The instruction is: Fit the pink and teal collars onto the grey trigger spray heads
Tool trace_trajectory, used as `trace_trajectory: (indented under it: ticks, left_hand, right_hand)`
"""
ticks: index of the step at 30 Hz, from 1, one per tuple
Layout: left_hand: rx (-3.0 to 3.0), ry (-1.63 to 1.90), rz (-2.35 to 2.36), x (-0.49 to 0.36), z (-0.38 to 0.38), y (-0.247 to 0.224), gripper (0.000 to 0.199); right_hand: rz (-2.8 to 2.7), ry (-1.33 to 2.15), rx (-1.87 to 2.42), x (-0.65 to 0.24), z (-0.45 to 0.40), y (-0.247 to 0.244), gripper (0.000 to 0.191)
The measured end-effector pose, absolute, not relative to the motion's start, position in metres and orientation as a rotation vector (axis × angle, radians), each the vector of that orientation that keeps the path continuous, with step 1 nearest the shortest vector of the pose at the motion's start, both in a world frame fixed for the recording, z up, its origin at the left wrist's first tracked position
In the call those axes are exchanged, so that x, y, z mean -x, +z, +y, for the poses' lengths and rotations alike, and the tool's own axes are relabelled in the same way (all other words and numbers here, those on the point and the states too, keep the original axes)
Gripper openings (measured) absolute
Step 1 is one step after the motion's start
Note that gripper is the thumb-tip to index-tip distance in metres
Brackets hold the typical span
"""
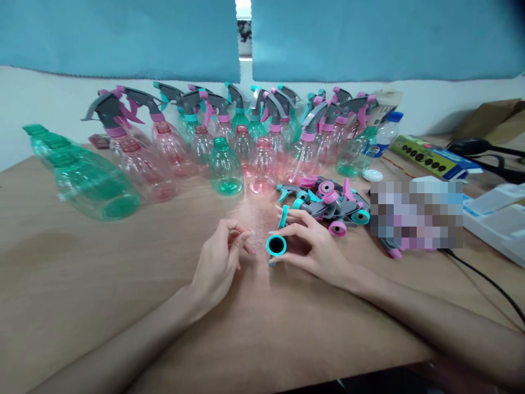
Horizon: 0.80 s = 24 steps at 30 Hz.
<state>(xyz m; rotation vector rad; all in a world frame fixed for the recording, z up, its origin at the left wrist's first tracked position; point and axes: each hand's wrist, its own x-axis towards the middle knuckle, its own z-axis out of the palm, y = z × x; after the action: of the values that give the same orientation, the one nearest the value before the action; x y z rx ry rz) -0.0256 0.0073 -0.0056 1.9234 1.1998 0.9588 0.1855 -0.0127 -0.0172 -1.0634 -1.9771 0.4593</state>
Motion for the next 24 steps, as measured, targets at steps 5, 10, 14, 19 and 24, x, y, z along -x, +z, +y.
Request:
trace_trajectory:
  ticks: [5,10,14,19,24]
  left_hand:
    - [-2.006,0.842,1.092,0.025,0.016,-0.002,0.016]
    - [-1.944,0.893,1.149,0.028,0.022,-0.008,0.013]
    - [-1.767,1.020,1.176,0.029,0.024,-0.013,0.030]
    - [-1.826,0.886,1.168,0.029,0.024,-0.011,0.018]
    - [-1.944,0.935,1.226,0.028,0.021,-0.005,0.018]
  right_hand:
    - [-1.998,0.444,1.037,-0.185,-0.012,-0.017,0.029]
    - [-2.018,0.449,1.021,-0.185,-0.012,-0.017,0.029]
    - [-2.022,0.438,1.025,-0.185,-0.013,-0.016,0.028]
    - [-2.028,0.439,1.032,-0.184,-0.013,-0.016,0.028]
    - [-2.022,0.464,0.998,-0.182,-0.012,-0.016,0.029]
